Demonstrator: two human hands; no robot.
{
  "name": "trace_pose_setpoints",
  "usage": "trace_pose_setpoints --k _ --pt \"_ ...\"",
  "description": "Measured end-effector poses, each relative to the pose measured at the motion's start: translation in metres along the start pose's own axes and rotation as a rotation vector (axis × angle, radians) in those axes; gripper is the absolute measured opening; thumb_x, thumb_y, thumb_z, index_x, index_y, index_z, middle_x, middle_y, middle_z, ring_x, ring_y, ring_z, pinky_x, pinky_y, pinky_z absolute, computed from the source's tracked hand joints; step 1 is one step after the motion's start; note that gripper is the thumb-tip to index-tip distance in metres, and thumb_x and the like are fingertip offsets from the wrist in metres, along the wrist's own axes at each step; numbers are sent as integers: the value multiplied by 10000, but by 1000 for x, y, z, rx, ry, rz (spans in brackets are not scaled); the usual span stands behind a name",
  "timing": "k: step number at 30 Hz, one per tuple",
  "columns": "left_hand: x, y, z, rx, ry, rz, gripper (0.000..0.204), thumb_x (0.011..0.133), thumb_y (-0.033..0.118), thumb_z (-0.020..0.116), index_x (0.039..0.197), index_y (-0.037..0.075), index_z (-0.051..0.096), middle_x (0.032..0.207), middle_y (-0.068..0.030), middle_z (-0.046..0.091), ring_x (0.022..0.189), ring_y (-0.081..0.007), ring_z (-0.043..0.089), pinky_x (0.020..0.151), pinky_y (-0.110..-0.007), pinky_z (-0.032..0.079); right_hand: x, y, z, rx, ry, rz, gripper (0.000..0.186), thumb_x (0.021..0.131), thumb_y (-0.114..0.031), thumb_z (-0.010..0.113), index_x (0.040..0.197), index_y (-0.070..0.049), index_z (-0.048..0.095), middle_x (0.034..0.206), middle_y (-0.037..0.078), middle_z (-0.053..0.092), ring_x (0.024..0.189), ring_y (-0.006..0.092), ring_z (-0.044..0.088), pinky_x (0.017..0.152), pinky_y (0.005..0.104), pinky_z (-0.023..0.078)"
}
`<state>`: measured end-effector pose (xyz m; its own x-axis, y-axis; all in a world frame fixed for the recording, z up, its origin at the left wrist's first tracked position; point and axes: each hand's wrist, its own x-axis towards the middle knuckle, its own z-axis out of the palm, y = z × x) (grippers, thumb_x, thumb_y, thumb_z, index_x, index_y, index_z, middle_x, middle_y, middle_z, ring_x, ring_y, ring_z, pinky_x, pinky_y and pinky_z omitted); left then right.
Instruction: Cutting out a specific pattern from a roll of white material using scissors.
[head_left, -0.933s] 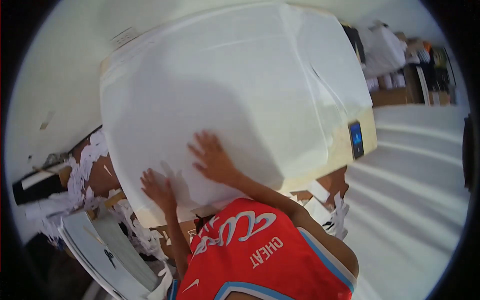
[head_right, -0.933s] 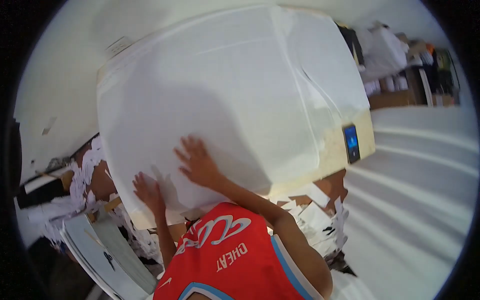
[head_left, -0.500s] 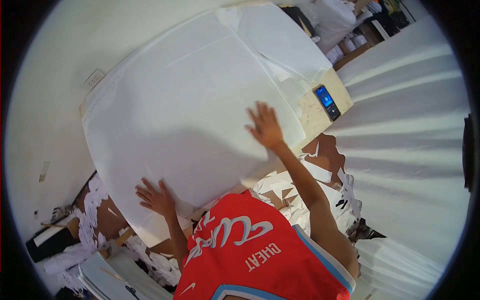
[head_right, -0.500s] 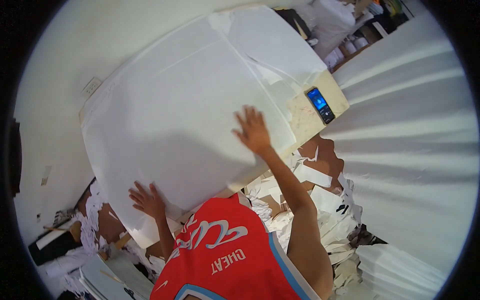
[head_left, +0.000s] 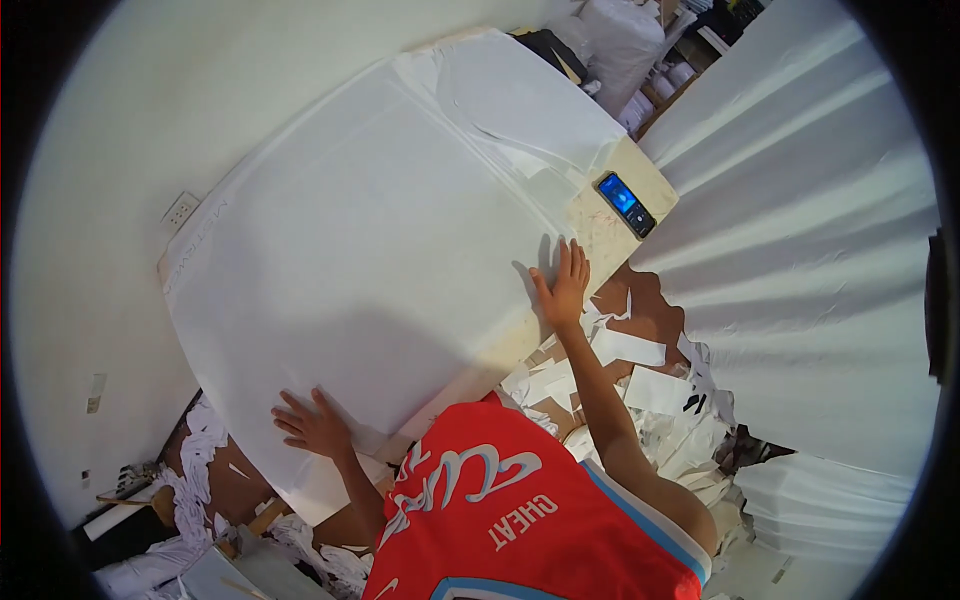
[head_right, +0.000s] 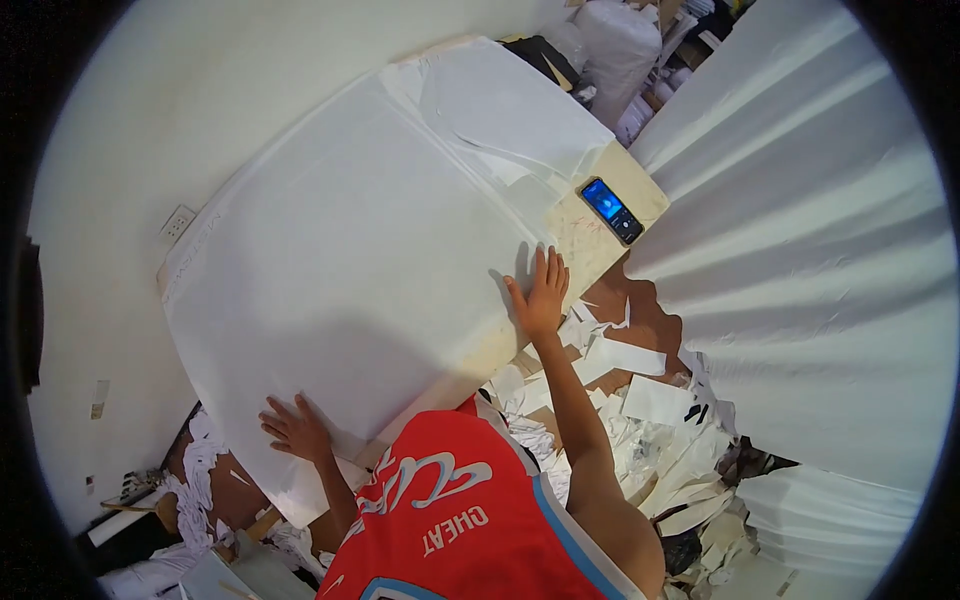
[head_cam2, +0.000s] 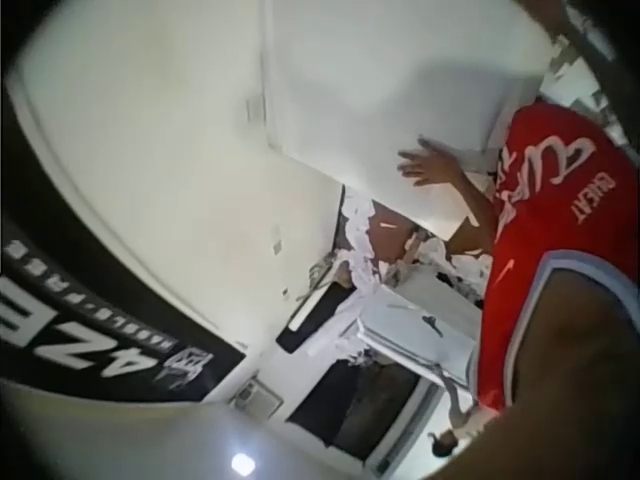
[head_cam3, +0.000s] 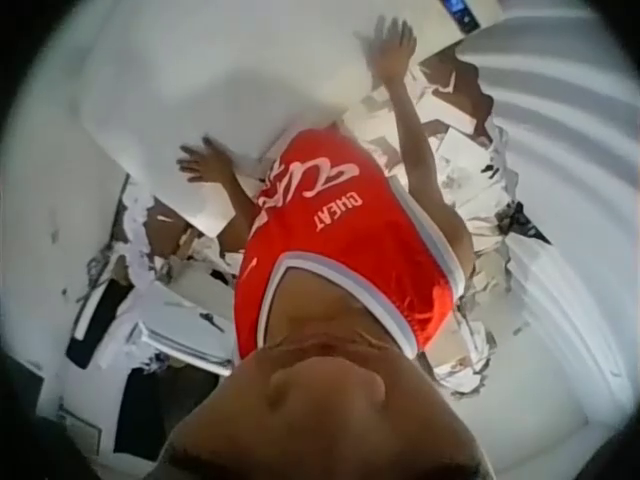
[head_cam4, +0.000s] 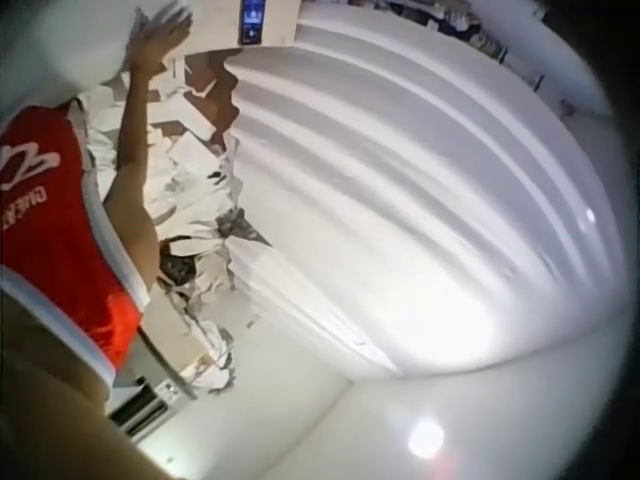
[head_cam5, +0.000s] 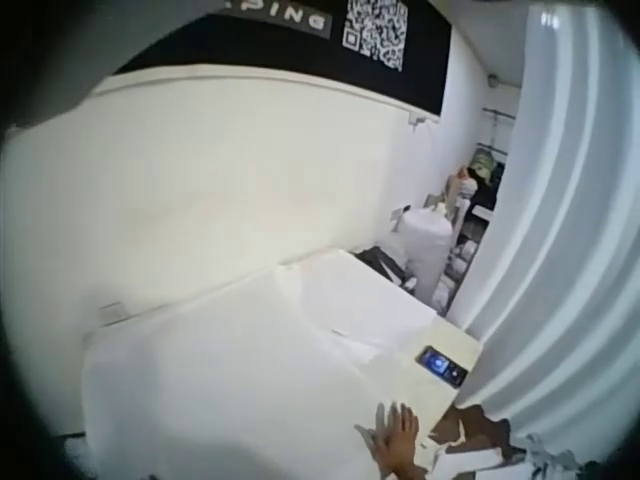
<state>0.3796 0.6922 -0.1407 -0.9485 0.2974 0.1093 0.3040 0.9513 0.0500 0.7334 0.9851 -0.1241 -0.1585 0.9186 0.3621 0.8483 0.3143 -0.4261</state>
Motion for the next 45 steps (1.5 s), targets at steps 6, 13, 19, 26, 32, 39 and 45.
trace_pose_setpoints --k 6,13,19,26,32,39,45 --pt "3 -1 1 17 2 1 671 928 611 348 1486 254 235 1533 -190 176 1422 -355 151 1090 -604 151 -1 -10 5 49 -3 7 759 853 -441 605 1404 4 331 1453 254 293 1348 426 252 1115 527 145" --pt "15 5 -20 -24 -38 102 618 945 513 404 1462 193 295 1503 -183 250 1406 -357 194 1108 -565 161 -16 -119 8 284 -243 -389 706 835 -302 650 1418 -44 346 1470 229 286 1363 416 251 1128 519 162" --pt "-16 34 -17 -40 -15 481 615 947 424 416 1478 153 267 1532 -165 203 1415 -349 180 1119 -559 109 -82 -201 70 441 -571 -800 650 833 -380 644 1387 -120 424 1484 159 302 1392 360 221 1137 502 158" --pt "-15 38 -15 -82 -29 496 622 944 455 403 1477 162 277 1539 -154 194 1417 -346 177 1119 -555 107 4 -117 62 167 -423 -569 649 818 -443 632 1371 -155 452 1470 158 327 1358 377 282 1109 513 213" --pt "-9 39 -14 -94 -26 486 630 930 464 432 1468 164 301 1529 -162 219 1414 -343 191 1119 -544 127 94 9 55 -160 -81 -120 611 884 -443 528 1376 -93 432 1450 213 337 1361 400 266 1123 539 153" --pt "78 36 -25 -338 -133 458 341 882 194 557 1198 66 580 1239 -187 538 1183 -344 482 978 -463 383 44 -161 86 214 -307 -422 664 869 -363 594 1407 -59 351 1481 227 256 1396 395 183 1137 534 127" --pt "228 18 5 -28 407 461 523 986 364 372 1444 115 333 1495 -159 293 1354 -348 311 1085 -487 276 -38 -348 182 830 -486 -918 658 800 -405 662 1317 -53 460 1434 227 314 1371 400 225 1124 549 152"
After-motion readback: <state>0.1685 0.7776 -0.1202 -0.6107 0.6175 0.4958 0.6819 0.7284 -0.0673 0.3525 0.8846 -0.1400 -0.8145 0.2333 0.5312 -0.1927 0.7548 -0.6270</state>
